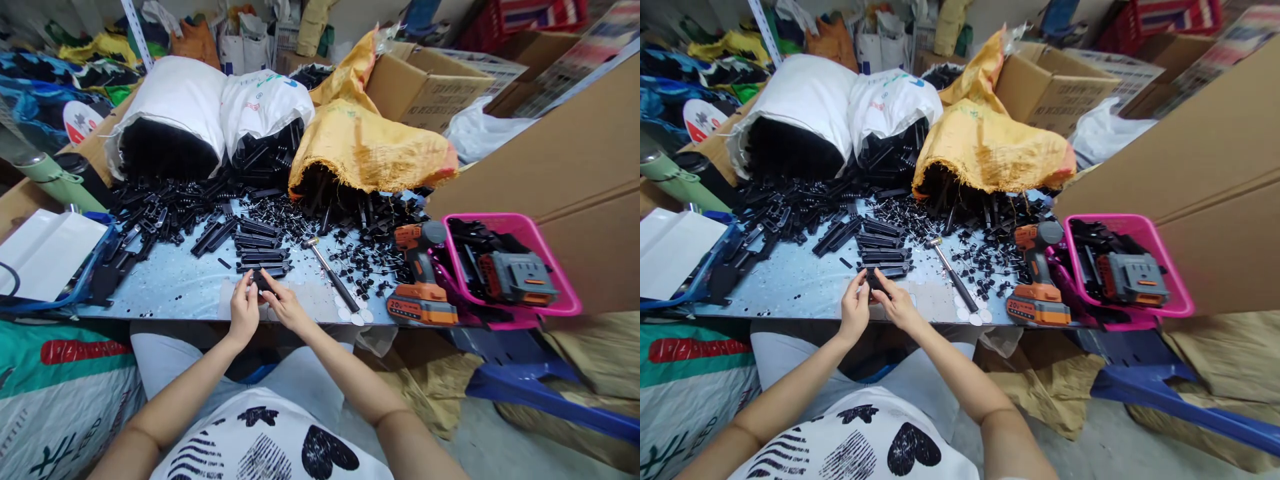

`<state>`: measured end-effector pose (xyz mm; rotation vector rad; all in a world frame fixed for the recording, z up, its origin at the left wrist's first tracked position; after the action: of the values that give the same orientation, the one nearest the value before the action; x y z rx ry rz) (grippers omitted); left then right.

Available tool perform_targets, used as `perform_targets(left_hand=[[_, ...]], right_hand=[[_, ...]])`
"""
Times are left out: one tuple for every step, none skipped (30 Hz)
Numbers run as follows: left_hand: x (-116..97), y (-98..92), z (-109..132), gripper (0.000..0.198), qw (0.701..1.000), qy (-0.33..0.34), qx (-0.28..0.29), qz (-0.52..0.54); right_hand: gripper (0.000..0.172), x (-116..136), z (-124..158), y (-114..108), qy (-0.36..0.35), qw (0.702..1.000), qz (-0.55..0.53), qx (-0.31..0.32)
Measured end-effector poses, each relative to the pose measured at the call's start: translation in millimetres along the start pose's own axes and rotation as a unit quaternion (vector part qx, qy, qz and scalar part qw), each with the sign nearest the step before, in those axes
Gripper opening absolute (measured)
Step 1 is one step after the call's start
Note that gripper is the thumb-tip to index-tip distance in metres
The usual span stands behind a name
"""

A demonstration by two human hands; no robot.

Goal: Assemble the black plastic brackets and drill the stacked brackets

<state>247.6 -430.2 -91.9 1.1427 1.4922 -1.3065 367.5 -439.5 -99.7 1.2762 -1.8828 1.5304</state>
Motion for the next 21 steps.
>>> perform_targets(left_hand=[[20,0.9,4,0.04,0.999,-0.053,0.0,0.006],[36,2.5,9,0.043,0.995,-0.094,0.009,0.003],[46,3.1,14,0.045,0.993,-0.117,0.021,-0.015],[50,2.0,18,0.049,0.991,-0.115,0.029,-0.053],[46,-0.1,20,0.052,0.99,-0.091,0.033,-0.106],[36,-1.0,21,0.055,0.984,-0.047,0.037,-0.166],[22,1.9,21,0.056,0.973,0.012,0.048,-0.224],[7,9.8,22,0.056,0.956,0.077,0.07,-0.275],[-6,22.6,23,0.055,0.932,0.14,0.109,-0.315],[-14,38.9,26,0.053,0.904,0.191,0.161,-0.347],[-17,56.1,28,0.049,0.872,0.228,0.219,-0.375],[-15,72.2,29,0.045,0.838,0.25,0.274,-0.399],[-10,85.7,28,0.042,0.809,0.258,0.318,-0.422],[-4,96.1,24,0.038,0.786,0.256,0.349,-0.442],[2,103.2,18,0.036,0.772,0.249,0.365,-0.457],[7,107.4,10,0.035,0.766,0.239,0.368,-0.469],[11,108.9,1,0.035,0.767,0.228,0.362,-0.478],[13,108.2,-7,0.035,0.77,0.22,0.351,-0.485],[15,106.0,-13,0.036,0.773,0.213,0.341,-0.49],[16,102.8,-16,0.037,0.776,0.209,0.333,-0.494],[16,98.6,-18,0.038,0.778,0.206,0.326,-0.496]], right_hand=[[0.049,-9,-11,-10,-0.003,0.999,0.047,0.02],[0.046,-22,-24,-26,0.001,0.995,0.1,0.022],[0.043,-38,-37,-49,0.017,0.99,0.139,0.003],[0.042,-58,-51,-76,0.043,0.983,0.175,-0.028],[0.042,-79,-64,-104,0.07,0.973,0.211,-0.059],[0.041,-100,-75,-130,0.096,0.96,0.249,-0.082],[0.039,-118,-87,-150,0.115,0.924,0.359,-0.068],[0.037,-133,-99,-160,0.105,0.885,0.453,-0.017],[0.034,-147,-108,-165,0.087,0.856,0.508,0.028],[0.031,-159,-115,-170,0.07,0.834,0.544,0.064],[0.028,-168,-119,-172,0.053,0.824,0.557,0.092],[0.027,-174,-121,-173,0.037,0.821,0.559,0.112],[0.026,-176,-122,-174,0.024,0.82,0.557,0.126],[0.026,-174,-122,-173,0.008,0.816,0.56,0.141],[0.026,-168,-121,-172,-0.009,0.813,0.562,0.151],[0.027,-158,-120,-170,-0.027,0.813,0.561,0.154],[0.029,-144,-117,-168,-0.044,0.816,0.557,0.149],[0.032,-127,-114,-166,-0.06,0.822,0.549,0.139],[0.035,-109,-108,-161,-0.078,0.827,0.54,0.135],[0.037,-91,-100,-152,-0.095,0.831,0.528,0.146],[0.037,-75,-89,-139,-0.109,0.834,0.514,0.17]])
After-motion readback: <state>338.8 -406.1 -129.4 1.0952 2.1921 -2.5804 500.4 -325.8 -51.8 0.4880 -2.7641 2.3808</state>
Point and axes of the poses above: each hand's wrist, its own z-axis away from the middle knuckle, its own y-axis out of the palm, x = y × z, the point moved 10 cm from there along -z, towards the middle knuckle, and after that the axes turned 7 degrees about -y, right-handed, at the moved point
